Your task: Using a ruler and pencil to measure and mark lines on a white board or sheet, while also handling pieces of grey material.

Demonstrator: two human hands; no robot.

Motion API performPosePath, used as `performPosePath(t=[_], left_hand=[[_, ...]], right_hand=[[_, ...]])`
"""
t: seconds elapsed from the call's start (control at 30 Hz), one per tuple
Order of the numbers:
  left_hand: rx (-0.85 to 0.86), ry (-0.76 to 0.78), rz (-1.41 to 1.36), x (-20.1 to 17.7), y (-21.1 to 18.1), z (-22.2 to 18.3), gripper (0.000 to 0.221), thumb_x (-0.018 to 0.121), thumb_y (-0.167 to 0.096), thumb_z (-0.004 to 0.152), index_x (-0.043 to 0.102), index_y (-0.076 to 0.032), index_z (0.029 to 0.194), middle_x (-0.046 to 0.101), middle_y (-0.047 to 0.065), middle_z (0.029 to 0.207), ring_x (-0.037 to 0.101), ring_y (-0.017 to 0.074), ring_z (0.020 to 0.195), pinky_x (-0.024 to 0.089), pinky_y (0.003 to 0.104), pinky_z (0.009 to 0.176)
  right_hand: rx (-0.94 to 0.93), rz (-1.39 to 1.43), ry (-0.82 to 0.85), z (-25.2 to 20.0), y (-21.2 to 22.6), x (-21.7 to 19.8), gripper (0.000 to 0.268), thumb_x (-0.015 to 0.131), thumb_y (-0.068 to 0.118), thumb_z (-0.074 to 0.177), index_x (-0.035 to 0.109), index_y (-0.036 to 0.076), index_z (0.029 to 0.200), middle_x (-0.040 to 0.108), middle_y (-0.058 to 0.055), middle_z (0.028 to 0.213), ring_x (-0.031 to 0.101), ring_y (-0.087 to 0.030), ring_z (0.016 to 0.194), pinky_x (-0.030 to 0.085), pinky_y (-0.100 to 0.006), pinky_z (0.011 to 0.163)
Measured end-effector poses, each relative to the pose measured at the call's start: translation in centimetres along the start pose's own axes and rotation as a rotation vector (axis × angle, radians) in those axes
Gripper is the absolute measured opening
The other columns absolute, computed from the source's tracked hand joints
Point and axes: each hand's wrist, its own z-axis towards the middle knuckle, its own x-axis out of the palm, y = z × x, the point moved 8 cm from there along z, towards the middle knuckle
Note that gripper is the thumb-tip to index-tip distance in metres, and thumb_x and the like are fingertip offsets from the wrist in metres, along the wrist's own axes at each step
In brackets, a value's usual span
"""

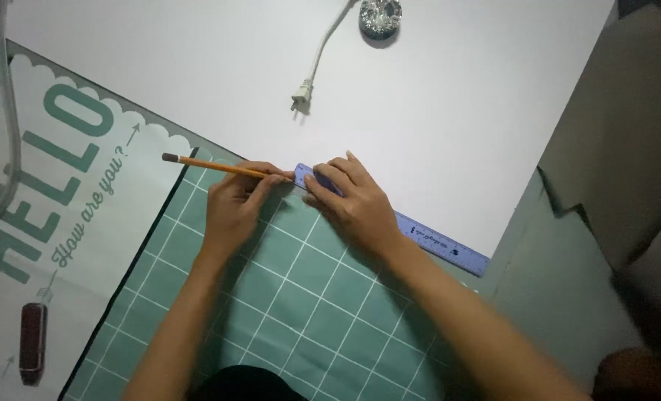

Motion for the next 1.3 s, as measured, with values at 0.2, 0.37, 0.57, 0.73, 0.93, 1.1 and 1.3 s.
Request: performPosePath(t=[0.2,0.37,0.57,0.73,0.93,1.1,1.3], left_hand=[[-0.030,-0.034,-0.009,-0.1,0.2,0.2,0.006,0.068,-0.018,0.101,0.072,-0.014,0.101,0.079,0.008,0.089,0.078,0.0247,0.086,0.061,0.040,0.076],[-0.014,-0.072,-0.025,-0.6,0.8,0.2,0.008,0.068,-0.020,0.100,0.074,-0.014,0.100,0.079,0.007,0.089,0.078,0.0240,0.086,0.061,0.039,0.077],[-0.055,-0.063,-0.098,-0.8,1.0,0.1,0.006,0.070,-0.014,0.098,0.074,-0.012,0.102,0.078,0.010,0.091,0.077,0.0235,0.084,0.062,0.040,0.077],[0.002,-0.081,-0.072,-0.8,0.6,0.2,0.007,0.070,-0.015,0.098,0.075,-0.012,0.101,0.077,0.008,0.090,0.077,0.0235,0.085,0.062,0.040,0.077],[0.035,-0.067,-0.047,-0.8,0.8,0.2,0.008,0.071,-0.016,0.097,0.075,-0.013,0.102,0.076,0.007,0.092,0.076,0.0205,0.085,0.063,0.037,0.076],[0.069,-0.094,0.010,-0.7,0.0,0.2,0.006,0.071,-0.013,0.097,0.074,-0.010,0.101,0.075,0.008,0.091,0.076,0.0233,0.084,0.062,0.039,0.074],[0.090,-0.106,0.015,-0.5,-0.2,0.3,0.007,0.072,-0.011,0.095,0.076,-0.014,0.100,0.075,0.003,0.091,0.074,0.0184,0.084,0.061,0.033,0.075]], right_hand=[[0.005,0.025,-0.006,0.0,-0.1,-0.1,0.024,0.074,0.030,0.097,0.078,0.016,0.117,0.074,-0.012,0.114,0.069,-0.030,0.112,0.050,-0.054,0.108],[-0.015,0.029,-0.003,0.6,0.4,-0.7,0.021,0.074,0.027,0.098,0.079,0.014,0.114,0.075,-0.013,0.112,0.069,-0.031,0.112,0.049,-0.054,0.109],[-0.024,0.022,0.012,0.8,0.7,-0.8,0.022,0.074,0.025,0.098,0.079,0.015,0.117,0.074,-0.014,0.115,0.068,-0.031,0.113,0.052,-0.051,0.105],[-0.008,0.048,0.021,0.3,0.0,-0.2,0.024,0.074,0.027,0.097,0.078,0.017,0.118,0.074,-0.013,0.116,0.067,-0.030,0.114,0.054,-0.049,0.103],[0.007,0.040,0.071,0.5,0.3,-0.3,0.025,0.073,0.023,0.097,0.078,0.018,0.121,0.074,-0.014,0.118,0.067,-0.031,0.116,0.056,-0.046,0.099],[0.005,0.015,0.081,0.9,0.7,-0.7,0.023,0.074,0.023,0.097,0.078,0.016,0.118,0.074,-0.015,0.115,0.068,-0.032,0.113,0.057,-0.047,0.095],[0.014,0.037,0.059,1.0,0.8,-1.1,0.024,0.073,0.020,0.097,0.077,0.016,0.120,0.073,-0.015,0.118,0.066,-0.031,0.115,0.056,-0.046,0.097]])
